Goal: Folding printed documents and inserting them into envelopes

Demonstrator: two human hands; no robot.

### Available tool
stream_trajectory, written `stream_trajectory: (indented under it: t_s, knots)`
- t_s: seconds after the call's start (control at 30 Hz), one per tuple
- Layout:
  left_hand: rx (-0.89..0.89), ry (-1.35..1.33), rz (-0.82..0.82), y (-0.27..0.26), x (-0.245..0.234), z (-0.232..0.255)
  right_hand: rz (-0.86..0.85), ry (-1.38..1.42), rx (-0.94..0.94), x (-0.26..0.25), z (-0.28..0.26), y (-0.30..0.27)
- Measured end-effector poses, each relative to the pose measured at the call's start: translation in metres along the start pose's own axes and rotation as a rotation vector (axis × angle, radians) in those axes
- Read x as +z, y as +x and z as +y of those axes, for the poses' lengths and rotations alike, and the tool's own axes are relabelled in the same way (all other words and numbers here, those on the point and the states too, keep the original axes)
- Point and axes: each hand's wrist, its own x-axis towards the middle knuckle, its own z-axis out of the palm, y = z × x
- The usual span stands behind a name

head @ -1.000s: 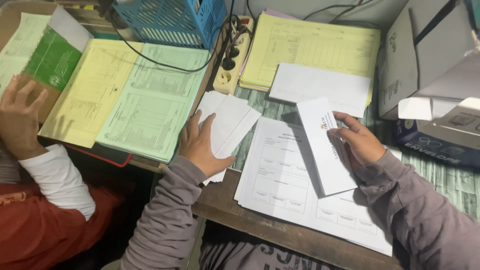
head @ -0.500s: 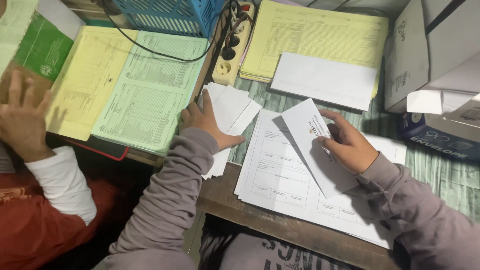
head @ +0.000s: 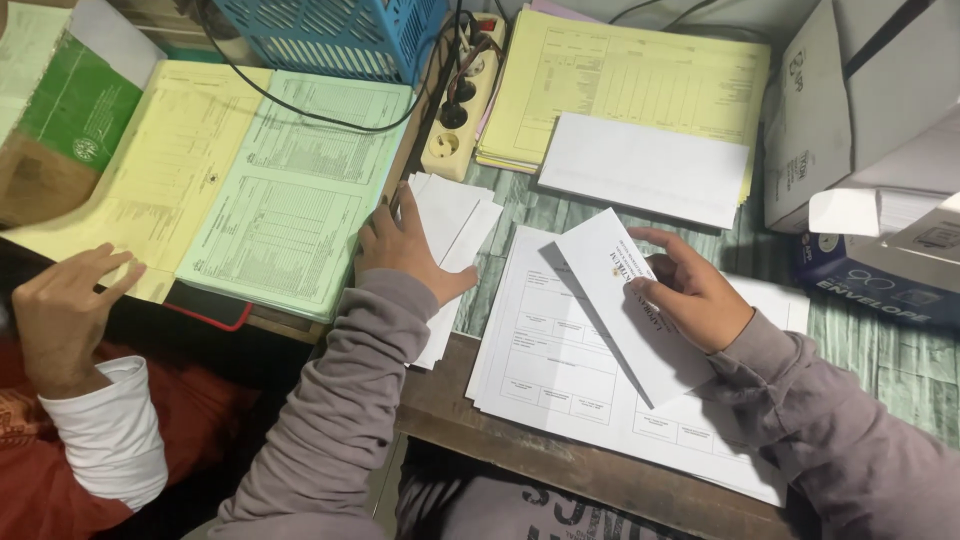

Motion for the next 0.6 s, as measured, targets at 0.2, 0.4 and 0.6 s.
stream_trajectory:
  t_s: [0.2, 0.4, 0.6]
  knots:
    - [-0.024, 0.112, 0.021, -0.007, -0.011, 0.005, 0.004, 0.036, -0.030, -0.004, 0.010, 0.007]
    - [-0.050, 0.112, -0.006, 0.007, 0.000, 0.005, 0.013, 0.077, -0.067, -0.005, 0.013, 0.009]
    - [-0.036, 0.107, 0.034, 0.007, 0.003, 0.007, 0.024, 0.075, -0.062, -0.006, 0.009, 0.007]
